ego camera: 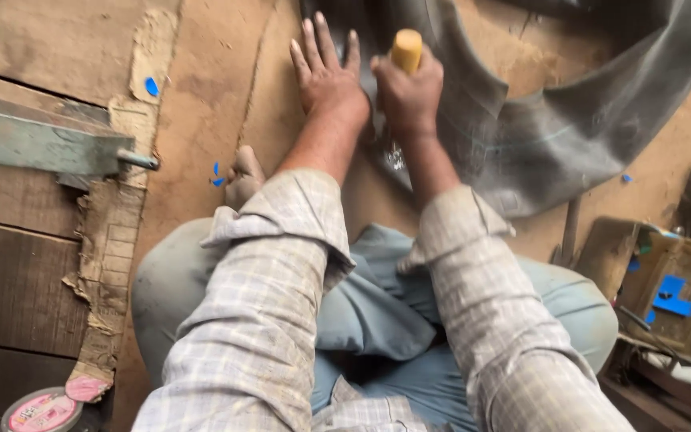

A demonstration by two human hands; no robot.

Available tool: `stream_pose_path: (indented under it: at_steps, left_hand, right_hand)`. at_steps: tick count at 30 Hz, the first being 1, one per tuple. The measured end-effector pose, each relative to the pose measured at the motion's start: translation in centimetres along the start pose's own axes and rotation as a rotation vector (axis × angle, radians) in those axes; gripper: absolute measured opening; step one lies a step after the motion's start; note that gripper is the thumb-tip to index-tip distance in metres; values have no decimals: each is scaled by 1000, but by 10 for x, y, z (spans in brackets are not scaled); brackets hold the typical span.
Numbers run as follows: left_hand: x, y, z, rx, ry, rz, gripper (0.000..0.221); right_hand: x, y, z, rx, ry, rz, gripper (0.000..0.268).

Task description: The person sits on the floor with a rubber tire inner tube. They mark the tube with a yellow marker, press a patch onto the puncture area, and use a red electric grinder to buff the rubber surface around the patch, repositioning the tube as they work.

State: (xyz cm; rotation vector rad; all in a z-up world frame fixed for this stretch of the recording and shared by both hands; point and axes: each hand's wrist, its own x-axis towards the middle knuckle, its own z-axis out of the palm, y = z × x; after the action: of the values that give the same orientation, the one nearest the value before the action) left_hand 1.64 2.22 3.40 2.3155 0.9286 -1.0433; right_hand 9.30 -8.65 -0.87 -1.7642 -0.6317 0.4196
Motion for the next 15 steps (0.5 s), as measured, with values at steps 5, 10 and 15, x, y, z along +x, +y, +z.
stream_pose_path:
  at_steps: [5, 10, 15]
  left_hand:
    - [34, 2, 31, 14, 84, -10, 124]
    - [21, 2, 28, -13, 144, -15, 116]
    - [16, -1, 13, 11, 23, 7, 125]
  right_hand:
    - [-4, -8, 3, 20, -32, 83, 21]
    - [-5, -22, 5, 86, -4, 184, 20]
    - [0, -16, 10, -81, 19, 3, 22]
